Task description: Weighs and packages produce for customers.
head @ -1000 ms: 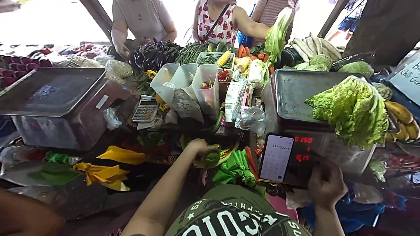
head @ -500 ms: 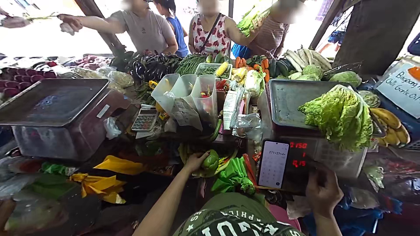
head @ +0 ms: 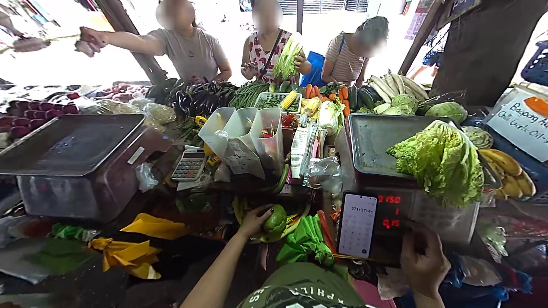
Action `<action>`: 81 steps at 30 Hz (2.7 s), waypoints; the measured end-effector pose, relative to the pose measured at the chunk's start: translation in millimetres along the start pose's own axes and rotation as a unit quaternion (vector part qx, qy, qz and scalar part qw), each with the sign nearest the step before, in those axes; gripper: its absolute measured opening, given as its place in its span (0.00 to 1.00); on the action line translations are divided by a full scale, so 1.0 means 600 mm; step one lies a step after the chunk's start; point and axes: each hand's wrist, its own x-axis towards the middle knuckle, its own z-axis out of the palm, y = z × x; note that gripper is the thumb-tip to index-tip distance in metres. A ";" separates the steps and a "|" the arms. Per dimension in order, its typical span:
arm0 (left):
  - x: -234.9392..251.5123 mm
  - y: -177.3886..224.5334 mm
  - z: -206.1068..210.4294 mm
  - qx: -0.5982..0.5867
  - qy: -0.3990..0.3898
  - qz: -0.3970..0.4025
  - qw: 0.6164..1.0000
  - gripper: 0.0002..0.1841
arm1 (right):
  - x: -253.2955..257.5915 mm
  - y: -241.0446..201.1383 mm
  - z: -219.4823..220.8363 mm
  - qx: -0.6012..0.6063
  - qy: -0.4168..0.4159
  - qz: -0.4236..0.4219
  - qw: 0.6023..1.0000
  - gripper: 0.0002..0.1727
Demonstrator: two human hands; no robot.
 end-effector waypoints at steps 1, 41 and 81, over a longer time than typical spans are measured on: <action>-0.001 0.001 0.000 -0.004 -0.002 -0.001 1.000 0.25 | -0.001 0.001 0.001 -0.001 -0.001 0.000 1.000 0.18; -0.001 0.016 0.015 0.023 0.021 -0.054 0.998 0.26 | -0.002 0.012 -0.007 -0.018 -0.049 -0.021 0.998 0.14; -0.014 -0.036 0.024 0.153 0.049 0.162 0.974 0.53 | 0.001 -0.001 -0.005 -0.139 -0.065 -0.016 0.988 0.15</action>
